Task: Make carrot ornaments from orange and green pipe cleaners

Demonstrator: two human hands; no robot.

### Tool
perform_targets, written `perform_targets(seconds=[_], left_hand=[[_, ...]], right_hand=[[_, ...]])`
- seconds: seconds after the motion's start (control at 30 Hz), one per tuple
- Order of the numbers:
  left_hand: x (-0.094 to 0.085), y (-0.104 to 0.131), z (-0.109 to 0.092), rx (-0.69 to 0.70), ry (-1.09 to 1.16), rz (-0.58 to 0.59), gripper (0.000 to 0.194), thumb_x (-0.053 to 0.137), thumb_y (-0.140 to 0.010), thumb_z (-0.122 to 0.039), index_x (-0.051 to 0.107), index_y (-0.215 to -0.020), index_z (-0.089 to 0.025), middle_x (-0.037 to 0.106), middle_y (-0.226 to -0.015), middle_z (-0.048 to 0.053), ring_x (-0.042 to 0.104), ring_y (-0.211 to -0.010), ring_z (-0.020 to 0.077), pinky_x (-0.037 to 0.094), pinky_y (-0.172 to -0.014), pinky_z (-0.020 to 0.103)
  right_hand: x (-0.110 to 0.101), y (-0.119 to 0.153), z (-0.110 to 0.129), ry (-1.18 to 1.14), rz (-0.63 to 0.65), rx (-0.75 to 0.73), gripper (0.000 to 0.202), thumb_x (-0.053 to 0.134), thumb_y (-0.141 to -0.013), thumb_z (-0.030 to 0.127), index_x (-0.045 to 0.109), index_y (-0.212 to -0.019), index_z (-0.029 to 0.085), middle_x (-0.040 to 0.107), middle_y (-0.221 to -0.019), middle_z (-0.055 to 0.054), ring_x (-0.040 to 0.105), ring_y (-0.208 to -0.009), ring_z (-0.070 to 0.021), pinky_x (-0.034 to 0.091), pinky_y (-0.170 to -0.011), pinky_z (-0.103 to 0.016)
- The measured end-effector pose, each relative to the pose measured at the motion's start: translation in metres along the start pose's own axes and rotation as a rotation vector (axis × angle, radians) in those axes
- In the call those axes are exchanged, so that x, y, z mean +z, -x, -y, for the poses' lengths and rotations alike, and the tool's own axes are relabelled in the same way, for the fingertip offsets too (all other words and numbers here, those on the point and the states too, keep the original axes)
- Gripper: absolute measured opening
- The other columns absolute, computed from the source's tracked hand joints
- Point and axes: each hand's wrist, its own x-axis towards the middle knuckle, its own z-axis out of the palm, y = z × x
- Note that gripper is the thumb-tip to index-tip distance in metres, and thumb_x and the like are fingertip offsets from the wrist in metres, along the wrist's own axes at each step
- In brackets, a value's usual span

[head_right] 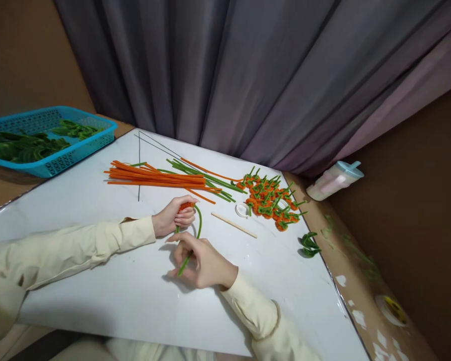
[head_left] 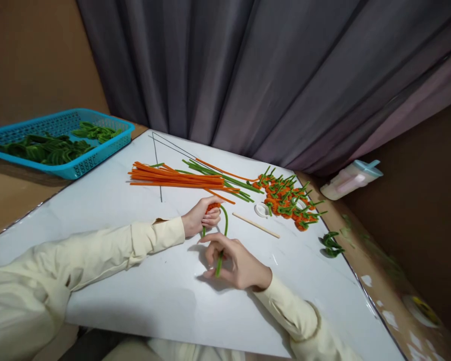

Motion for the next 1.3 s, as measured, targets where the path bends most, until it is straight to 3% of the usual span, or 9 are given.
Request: perform_targets(seconds=[0.07, 0.13, 0.2, 0.3, 0.4, 0.57, 0.87, 1.17, 1.3], left_hand=[[-0.001, 0.001, 0.000, -0.022, -0.022, 0.028, 0.045, 0.052, -0.074, -0.026, 0.029, -0.037, -0.018, 0.017, -0.031, -0.007, 0.016, -0.026, 0.0026, 0.008, -0.028, 0.016], [-0.001, 0.001, 0.000, -0.039, -0.040, 0.057, 0.042, 0.052, -0.074, -0.026, 0.033, -0.038, -0.017, 0.018, -0.031, -0.007, 0.016, -0.026, 0.0029, 0.009, -0.028, 0.015], [-0.002, 0.000, 0.000, -0.050, -0.053, 0.077, 0.039, 0.051, -0.075, -0.026, 0.038, -0.040, -0.016, 0.019, -0.030, -0.007, 0.017, -0.025, 0.0034, 0.011, -0.028, 0.015], [-0.002, -0.001, 0.000, -0.050, -0.056, 0.087, 0.035, 0.050, -0.076, -0.027, 0.044, -0.044, -0.015, 0.020, -0.028, -0.006, 0.019, -0.024, 0.0050, 0.015, -0.027, 0.016], [-0.001, -0.001, -0.001, -0.034, -0.031, 0.089, 0.035, 0.046, -0.078, -0.027, 0.045, -0.045, -0.015, 0.023, -0.029, -0.006, 0.021, -0.025, 0.0055, 0.016, -0.027, 0.016], [0.000, -0.001, -0.003, -0.027, 0.058, 0.078, 0.035, 0.044, -0.077, -0.023, 0.039, -0.043, -0.016, 0.023, -0.031, -0.006, 0.020, -0.025, 0.0050, 0.016, -0.026, 0.015], [0.004, -0.002, -0.003, 0.017, 0.250, 0.037, 0.038, 0.038, -0.078, -0.019, 0.030, -0.041, -0.017, 0.017, -0.030, -0.007, 0.017, -0.025, 0.0050, 0.018, -0.027, 0.016], [0.015, 0.003, -0.001, 0.088, 0.336, -0.033, 0.036, 0.038, -0.072, -0.018, 0.023, -0.039, -0.019, 0.016, -0.030, -0.006, 0.017, -0.025, 0.0054, 0.017, -0.028, 0.017], [0.021, 0.003, 0.003, 0.087, 0.373, -0.072, 0.037, 0.040, -0.071, -0.019, 0.019, -0.040, -0.020, 0.015, -0.030, -0.006, 0.017, -0.025, 0.0049, 0.016, -0.027, 0.017]], right_hand=[[-0.001, -0.003, -0.001, -0.186, -0.036, 0.059, 0.031, 0.057, -0.079, 0.032, 0.051, -0.105, 0.016, 0.058, -0.071, 0.000, 0.047, -0.056, -0.0092, 0.039, -0.053, -0.021], [-0.002, -0.005, -0.005, -0.228, -0.124, 0.115, 0.026, 0.050, -0.085, 0.038, 0.059, -0.091, 0.014, 0.060, -0.067, -0.002, 0.043, -0.050, -0.0084, 0.037, -0.049, -0.022], [-0.002, -0.006, -0.010, -0.108, -0.240, 0.127, 0.031, 0.045, -0.088, 0.038, 0.063, -0.081, 0.014, 0.059, -0.060, -0.001, 0.041, -0.048, -0.0089, 0.037, -0.052, -0.024], [-0.003, -0.005, -0.015, 0.218, -0.350, 0.053, 0.027, 0.039, -0.092, 0.030, 0.062, -0.086, 0.016, 0.056, -0.056, 0.001, 0.045, -0.055, -0.0117, 0.039, -0.064, -0.026], [-0.003, -0.003, -0.016, 0.390, -0.310, 0.008, 0.023, 0.032, -0.092, 0.019, 0.053, -0.102, 0.017, 0.057, -0.064, 0.000, 0.047, -0.061, -0.0141, 0.039, -0.065, -0.026], [0.001, -0.001, -0.016, 0.540, -0.327, -0.022, 0.014, 0.034, -0.088, 0.013, 0.045, -0.081, 0.019, 0.057, -0.072, -0.002, 0.047, -0.065, -0.0149, 0.037, -0.070, -0.029], [0.008, -0.001, -0.016, 0.727, -0.527, -0.132, 0.020, 0.037, -0.089, 0.012, 0.056, -0.084, 0.016, 0.055, -0.068, -0.005, 0.045, -0.070, -0.0169, 0.034, -0.065, -0.030], [0.012, -0.003, -0.016, 0.876, -0.640, -0.168, 0.018, 0.042, -0.087, 0.010, 0.057, -0.079, 0.016, 0.055, -0.057, -0.001, 0.047, -0.071, -0.0152, 0.033, -0.079, -0.033], [0.017, -0.006, -0.015, 0.950, -0.699, -0.154, 0.016, 0.042, -0.087, 0.010, 0.057, -0.084, 0.016, 0.058, -0.063, -0.002, 0.048, -0.071, -0.0159, 0.033, -0.080, -0.034]])
